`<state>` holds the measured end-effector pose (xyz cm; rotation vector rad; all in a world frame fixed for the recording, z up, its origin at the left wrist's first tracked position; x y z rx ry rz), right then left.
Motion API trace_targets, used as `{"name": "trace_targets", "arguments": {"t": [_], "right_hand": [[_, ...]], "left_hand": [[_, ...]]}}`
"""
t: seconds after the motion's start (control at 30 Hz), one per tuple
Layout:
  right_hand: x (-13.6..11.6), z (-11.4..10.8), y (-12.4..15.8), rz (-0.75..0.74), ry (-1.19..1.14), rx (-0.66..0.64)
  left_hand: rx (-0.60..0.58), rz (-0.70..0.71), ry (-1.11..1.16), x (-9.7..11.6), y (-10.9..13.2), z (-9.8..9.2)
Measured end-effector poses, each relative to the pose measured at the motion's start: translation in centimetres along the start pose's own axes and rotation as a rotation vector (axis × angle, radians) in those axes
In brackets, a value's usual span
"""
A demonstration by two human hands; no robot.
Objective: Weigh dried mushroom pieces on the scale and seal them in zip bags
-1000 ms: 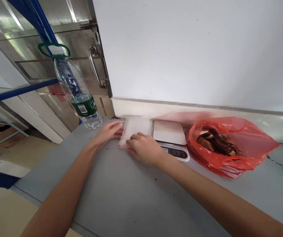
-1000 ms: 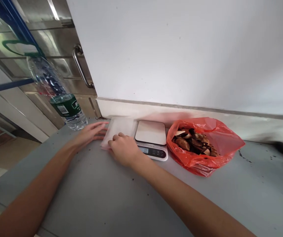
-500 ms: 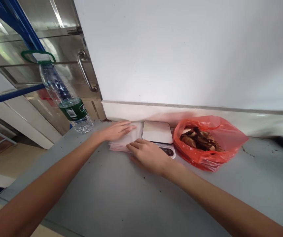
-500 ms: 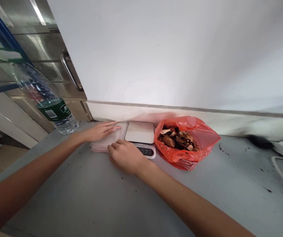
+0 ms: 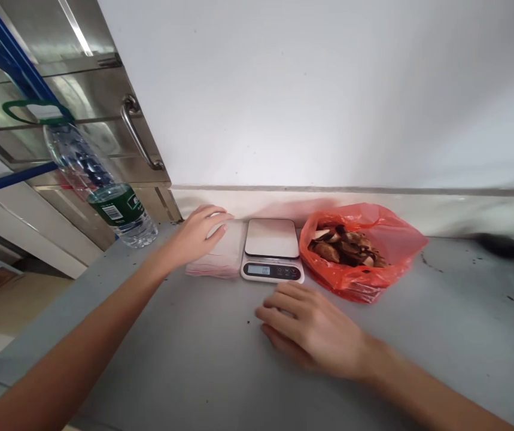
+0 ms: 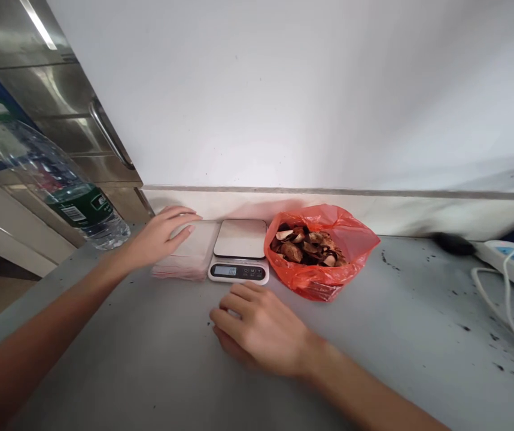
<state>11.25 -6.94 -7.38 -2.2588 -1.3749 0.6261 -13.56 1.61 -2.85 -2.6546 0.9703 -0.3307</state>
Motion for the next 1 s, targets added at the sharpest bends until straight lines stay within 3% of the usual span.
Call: {"name": "trace_targets", "arguments": {"t": [0.07,0.17,0.3,0.47,0.57,0.73,1.0], "right_hand": [[-0.3,-0.6,1.6,0.034,0.032,0.054],[-0.3,-1.8,3.0,0.067,0.107,0.135],[0.5,-4.3,3.7,0.097,0.193,0.293],[2.7,-7.3,4.6,0.265,0.307,0.526],[4.4,-8.0,5.0,0.302,0.367,0.568],[6.5,-7.5,5.6,0.337,0.337,0.518],[6.4,-6.0,6.4,0.365,0.269,0.314]], "left_hand": [[0.058,0.065,0.057,3.3,-0.1,-0.3],[0.025,0.142,0.135,7.9,-0.1,0.7],[0.127,0.169,0.108,10.6,-0.3,3.1],[0.269,0.232,0.064,10.4,-0.2,4.9],[0.264,0.231,0.018,9.8,0.4,5.4],[0.23,0.253,-0.123,8.9,1.2,6.4],[0.184,0.283,-0.249,9.1,1.6,6.9]]}}
Point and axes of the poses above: each hand's wrist, its own y-axis away from the middle knuckle, its own z-axis out of the palm, x = y × z, the point moved 2 cm from there along -y, towards the middle knuckle, and after that the axes turned 9 degrees about z, right-handed, at the moved point
